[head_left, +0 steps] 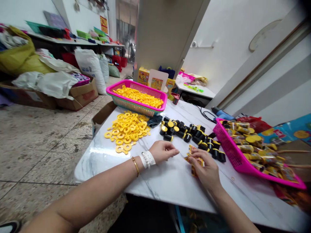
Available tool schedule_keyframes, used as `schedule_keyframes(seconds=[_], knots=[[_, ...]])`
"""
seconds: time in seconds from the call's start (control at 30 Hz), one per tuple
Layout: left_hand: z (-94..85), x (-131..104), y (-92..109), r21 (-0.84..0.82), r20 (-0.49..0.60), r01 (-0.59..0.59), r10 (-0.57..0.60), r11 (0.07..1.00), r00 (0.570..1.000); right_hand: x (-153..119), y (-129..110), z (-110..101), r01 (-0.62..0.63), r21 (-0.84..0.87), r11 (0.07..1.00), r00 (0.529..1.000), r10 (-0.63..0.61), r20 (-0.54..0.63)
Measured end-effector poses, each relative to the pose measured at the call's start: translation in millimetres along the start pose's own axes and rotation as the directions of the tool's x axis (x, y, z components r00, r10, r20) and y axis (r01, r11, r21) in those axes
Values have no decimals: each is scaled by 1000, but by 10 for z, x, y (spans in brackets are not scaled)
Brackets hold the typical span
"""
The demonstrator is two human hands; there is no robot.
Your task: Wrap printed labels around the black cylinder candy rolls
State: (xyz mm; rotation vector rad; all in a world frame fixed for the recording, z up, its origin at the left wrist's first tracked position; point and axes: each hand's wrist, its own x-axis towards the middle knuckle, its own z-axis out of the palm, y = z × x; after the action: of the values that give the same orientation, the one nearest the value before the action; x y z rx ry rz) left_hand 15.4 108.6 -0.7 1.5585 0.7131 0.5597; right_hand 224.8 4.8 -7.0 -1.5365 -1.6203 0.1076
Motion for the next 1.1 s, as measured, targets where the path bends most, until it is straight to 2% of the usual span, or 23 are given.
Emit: schedule_keyframes(seconds=[0.07, 0.13, 0.2, 0.27, 0.33, 0.4, 0.43, 0.47, 0.53, 0.6, 0.67, 0.73, 0.9, 1.1], knots=[[-30, 11, 16, -89, -31, -24, 21, 996, 999, 163, -168, 182, -52, 156, 986, 999, 50, 16], [-80, 18, 45, -157, -64, -32, 22, 987, 998, 348, -329, 347, -137, 315, 939, 988, 106, 112], [-147, 29, 73, -206, -106, -15, -7, 979, 994, 538, -442, 455, -259, 462, 849, 959, 170, 226], [-224, 49, 85, -230, -144, 13, -47, 973, 988, 708, -482, 499, -432, 561, 706, 891, 240, 384], [-294, 75, 75, -214, -162, 41, -77, 976, 984, 829, -459, 508, -591, 557, 583, 784, 254, 566], [-339, 98, 48, -156, -158, 61, -85, 986, 984, 877, -405, 522, -661, 501, 558, 700, 217, 681], [-348, 106, 32, -109, -166, 63, -80, 992, 983, 871, -379, 539, -657, 492, 571, 694, 203, 691], [-348, 110, 19, -53, -193, 58, -67, 997, 979, 848, -356, 561, -637, 499, 587, 711, 200, 674], [-327, 107, 7, 54, -305, 33, -15, 998, 952, 770, -325, 611, -574, 524, 629, 781, 228, 581], [-289, 85, 25, 109, -435, 0, 47, 994, 899, 692, -309, 644, -514, 527, 677, 843, 286, 456], [-241, 48, 69, 101, -505, -43, 89, 994, 859, 646, -302, 647, -470, 504, 725, 879, 331, 345], [-191, 3, 122, 67, -513, -80, 104, 994, 852, 632, -302, 627, -431, 479, 765, 902, 342, 264], [-103, -74, 192, 26, -499, -115, 113, 993, 859, 627, -335, 608, -302, 416, 858, 953, 273, 130], [-134, -51, 166, -6, -533, -131, 107, 991, 839, 579, -335, 654, -254, 376, 891, 967, 223, 124]])
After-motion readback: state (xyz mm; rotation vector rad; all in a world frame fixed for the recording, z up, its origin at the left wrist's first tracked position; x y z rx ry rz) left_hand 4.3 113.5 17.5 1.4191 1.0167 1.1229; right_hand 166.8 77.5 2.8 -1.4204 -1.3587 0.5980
